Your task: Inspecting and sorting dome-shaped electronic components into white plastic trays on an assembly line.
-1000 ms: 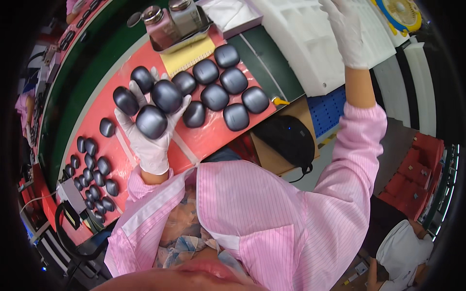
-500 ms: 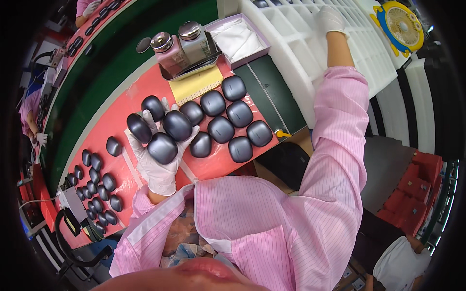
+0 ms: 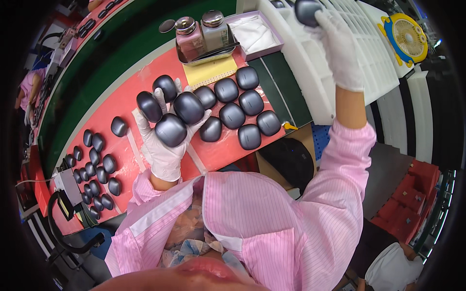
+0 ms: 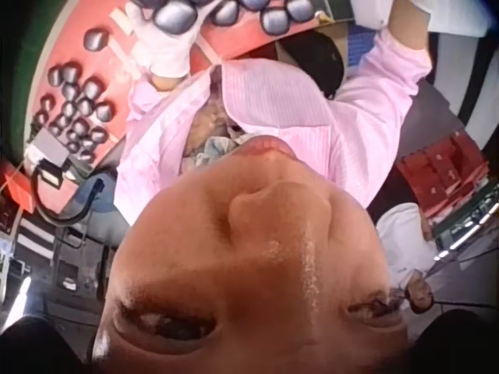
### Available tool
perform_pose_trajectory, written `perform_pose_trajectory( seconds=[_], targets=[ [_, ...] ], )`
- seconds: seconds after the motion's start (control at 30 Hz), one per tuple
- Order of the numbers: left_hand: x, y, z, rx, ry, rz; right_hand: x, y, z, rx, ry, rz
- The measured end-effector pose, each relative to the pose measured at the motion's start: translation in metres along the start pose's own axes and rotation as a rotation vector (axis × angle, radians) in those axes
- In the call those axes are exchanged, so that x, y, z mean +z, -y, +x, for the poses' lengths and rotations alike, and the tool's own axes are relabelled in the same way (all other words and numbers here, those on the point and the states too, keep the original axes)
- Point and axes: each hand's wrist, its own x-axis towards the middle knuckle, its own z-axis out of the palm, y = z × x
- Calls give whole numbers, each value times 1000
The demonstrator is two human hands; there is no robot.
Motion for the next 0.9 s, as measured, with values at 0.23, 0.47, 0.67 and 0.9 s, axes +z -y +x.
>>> perform_pose_trajectory(
  seconds=[0.23, 0.47, 0.67, 0.9],
  targets=[
    [1, 1, -3, 38, -5, 40, 74, 17, -119, 279, 227, 158],
    [7, 0, -4, 24, -10, 33, 88, 17, -156, 404, 209, 94],
    [3, -4, 0, 122, -11, 36, 128, -16, -230, -143, 237, -669],
    [-3, -9, -1, 49, 79, -30, 144, -62, -247, -441, 41, -1123]
  ],
)
